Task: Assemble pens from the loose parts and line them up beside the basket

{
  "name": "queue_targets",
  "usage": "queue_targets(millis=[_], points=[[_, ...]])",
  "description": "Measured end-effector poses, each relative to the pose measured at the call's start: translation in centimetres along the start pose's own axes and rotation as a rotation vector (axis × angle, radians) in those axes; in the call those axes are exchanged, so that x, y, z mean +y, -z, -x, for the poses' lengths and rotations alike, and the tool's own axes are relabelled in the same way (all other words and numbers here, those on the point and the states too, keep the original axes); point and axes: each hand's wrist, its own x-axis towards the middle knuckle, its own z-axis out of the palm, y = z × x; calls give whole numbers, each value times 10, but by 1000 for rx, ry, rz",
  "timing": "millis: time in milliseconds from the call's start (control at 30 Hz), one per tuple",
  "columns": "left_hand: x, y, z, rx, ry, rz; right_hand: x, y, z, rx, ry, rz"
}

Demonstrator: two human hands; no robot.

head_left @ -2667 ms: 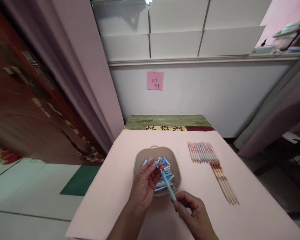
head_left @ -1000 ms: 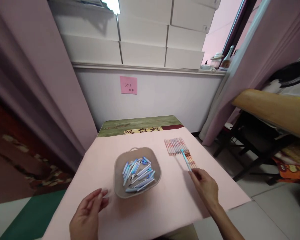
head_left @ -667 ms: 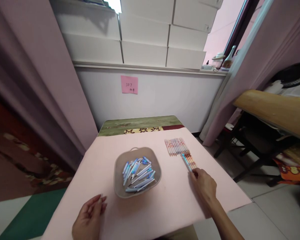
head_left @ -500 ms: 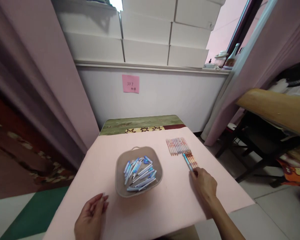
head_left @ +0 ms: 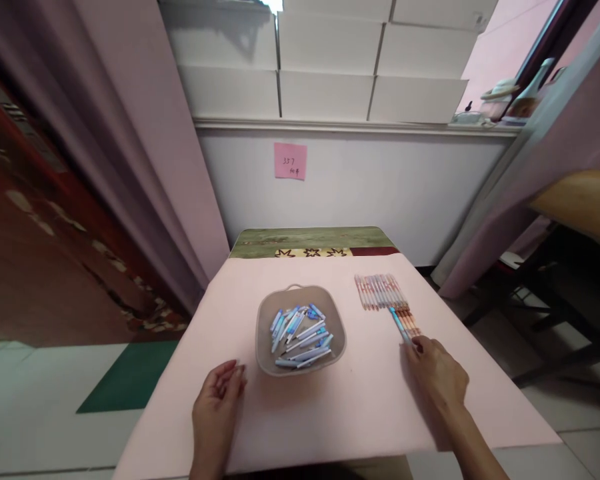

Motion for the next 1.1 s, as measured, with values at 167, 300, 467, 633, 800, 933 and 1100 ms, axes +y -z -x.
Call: queue_targets(millis=[167, 300, 467, 633, 800, 933, 1100], points=[[4, -8, 10, -9, -52, -4, -15, 11, 8, 27, 74, -279], [10, -18, 18, -30, -72, -15, -47, 5, 20, -229, 246, -759], [20, -28, 13, -46, -91, 0, -83, -7, 27, -447, 218, -1046], [22, -36, -3, -76, -69, -35, -96, -9, 21, -479, 249, -1029], [28, -45, -12, -141, -58, -99, -102, -6, 17, -524, 314, -1072], [31, -48, -16, -134, -72, -136, -107, -3, 13, -516, 377, -1053], [29, -49, -18, -100, -115, -184, -110, -4, 6, -515, 414, -1040]])
